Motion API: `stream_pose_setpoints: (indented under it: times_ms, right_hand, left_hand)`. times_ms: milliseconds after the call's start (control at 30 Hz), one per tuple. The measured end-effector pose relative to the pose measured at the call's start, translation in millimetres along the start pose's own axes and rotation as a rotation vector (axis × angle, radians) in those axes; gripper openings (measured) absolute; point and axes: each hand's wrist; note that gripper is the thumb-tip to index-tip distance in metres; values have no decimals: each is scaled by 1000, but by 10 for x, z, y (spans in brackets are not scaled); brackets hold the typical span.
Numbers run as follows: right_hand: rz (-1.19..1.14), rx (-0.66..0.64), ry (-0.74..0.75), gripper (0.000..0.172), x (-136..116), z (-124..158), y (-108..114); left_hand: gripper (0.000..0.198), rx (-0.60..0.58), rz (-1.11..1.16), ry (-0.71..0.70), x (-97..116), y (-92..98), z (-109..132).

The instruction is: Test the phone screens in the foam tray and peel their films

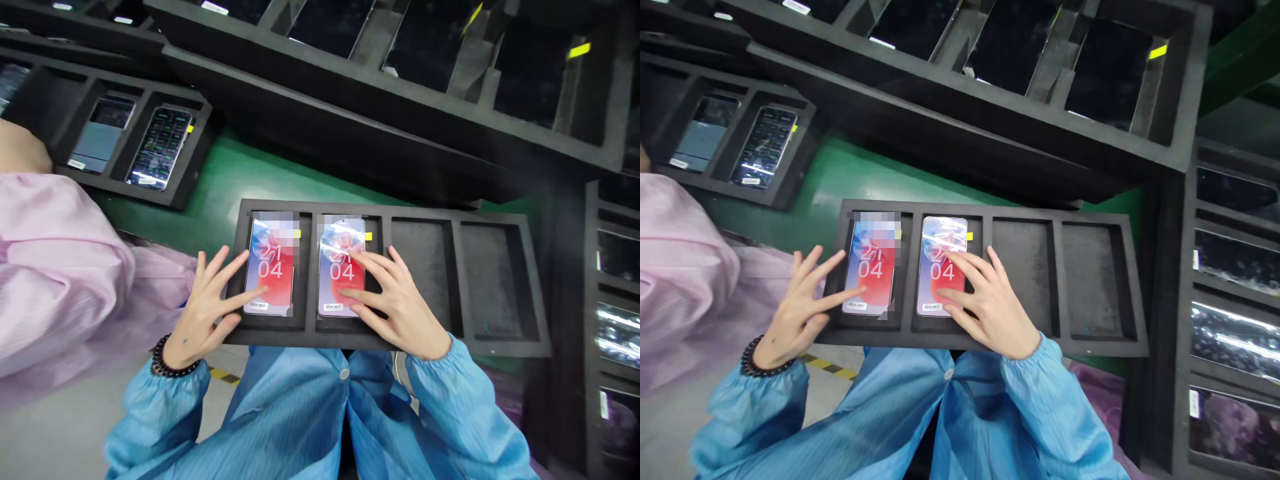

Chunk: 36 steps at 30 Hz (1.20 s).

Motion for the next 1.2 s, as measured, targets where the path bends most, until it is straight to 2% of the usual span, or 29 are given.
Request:
stream_pose_setpoints:
  times_ms: [67, 167, 300, 533, 733, 900, 1000, 1067, 1133, 1200]
  right_hand:
    - [75, 7, -105, 37, 23, -62, 35]
    - [170, 88, -243, 51, 15, -159, 145]
    - [171, 203, -294, 48, -32, -265, 209]
    - [230, 245, -282, 38, -19, -334, -24]
    - [241, 200, -243, 33, -55, -353, -9]
    - [242, 162, -226, 37, -51, -377, -33]
    - [246, 98, -240, 38, -52, -390, -43]
    - [236, 81, -252, 39, -54, -391, -39]
    - [211, 99, -266, 42, -50, -383, -31]
    - [179, 130, -284, 45, -37, -370, -17]
  left_hand:
    - [54, 21, -35, 79, -52, -4, -134]
    - [61, 104, -79, 156, -58, 8, -348]
    - [63, 229, -83, 144, 12, -25, -557]
    - [60, 161, -15, 162, 16, -145, -579]
    - [54, 163, -53, 158, 25, -115, -553]
    - [59, 156, -81, 156, 46, -117, -587]
    - [65, 96, -87, 180, 54, -115, -616]
    - [62, 32, -89, 182, 58, -109, -632]
    - [60, -8, -86, 192, 62, -101, -640]
    - [63, 13, -83, 228, 68, -89, -639]
Point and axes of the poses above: each hand's wrist, its own z-axis away from the middle knuckle, its own y-axis out of the back of the hand, x = y × z, and after that the axes turned 9 degrees about -y, right-handed
